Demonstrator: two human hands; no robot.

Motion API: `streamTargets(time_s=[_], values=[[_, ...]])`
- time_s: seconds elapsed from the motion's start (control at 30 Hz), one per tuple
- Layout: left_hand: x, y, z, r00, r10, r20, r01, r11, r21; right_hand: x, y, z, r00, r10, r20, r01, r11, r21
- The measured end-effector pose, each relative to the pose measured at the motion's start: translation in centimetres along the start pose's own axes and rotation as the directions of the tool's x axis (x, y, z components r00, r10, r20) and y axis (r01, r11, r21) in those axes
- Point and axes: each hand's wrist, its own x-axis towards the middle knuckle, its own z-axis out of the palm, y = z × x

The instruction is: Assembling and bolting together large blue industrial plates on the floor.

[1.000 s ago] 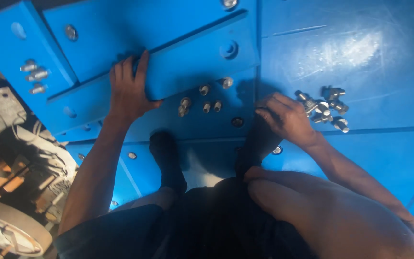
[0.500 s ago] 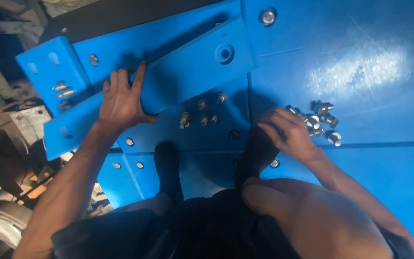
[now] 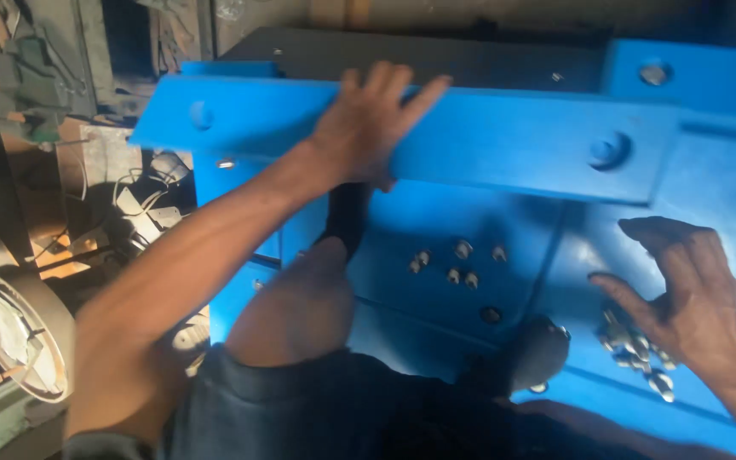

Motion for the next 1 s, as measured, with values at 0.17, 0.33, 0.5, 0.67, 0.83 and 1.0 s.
streamTargets(time_s=[0.17, 0.33, 0.5, 0.67, 0.83, 1.0], values=[[5.5, -3.3, 2.4, 0.993, 0.099, -0.068, -0.108, 0.985, -0.135, 10.9, -6.6, -2.2, 0.975, -0.098, 0.202, 0.2, 0.784, -0.587], [10.6, -8.2, 3.5, 0.981, 0.156, -0.116, -0.18, 0.953, -0.244, 22.4, -7.8, 1.6, 0.95, 0.076, 0.304, 0.223, 0.518, -0.826], [14.3, -14.4, 8.5, 0.982, 0.134, -0.135, -0.172, 0.927, -0.333, 29.1, -3.1, 8.3, 0.989, -0.033, 0.145, 0.096, 0.888, -0.451], [15.8, -18.7, 13.0, 0.991, 0.13, -0.034, -0.131, 0.888, -0.441, 34.0, -1.9, 13.4, 0.96, 0.026, 0.278, 0.102, 0.895, -0.435], [16.0, -19.4, 15.3, 0.981, 0.187, 0.057, -0.124, 0.821, -0.558, 34.5, -0.6, 16.2, 0.899, 0.166, 0.406, 0.048, 0.883, -0.468], [17.8, -19.2, 20.5, 0.989, 0.147, -0.001, -0.107, 0.717, -0.689, 34.6, -1.3, 16.9, 0.818, 0.341, 0.463, -0.049, 0.844, -0.534]])
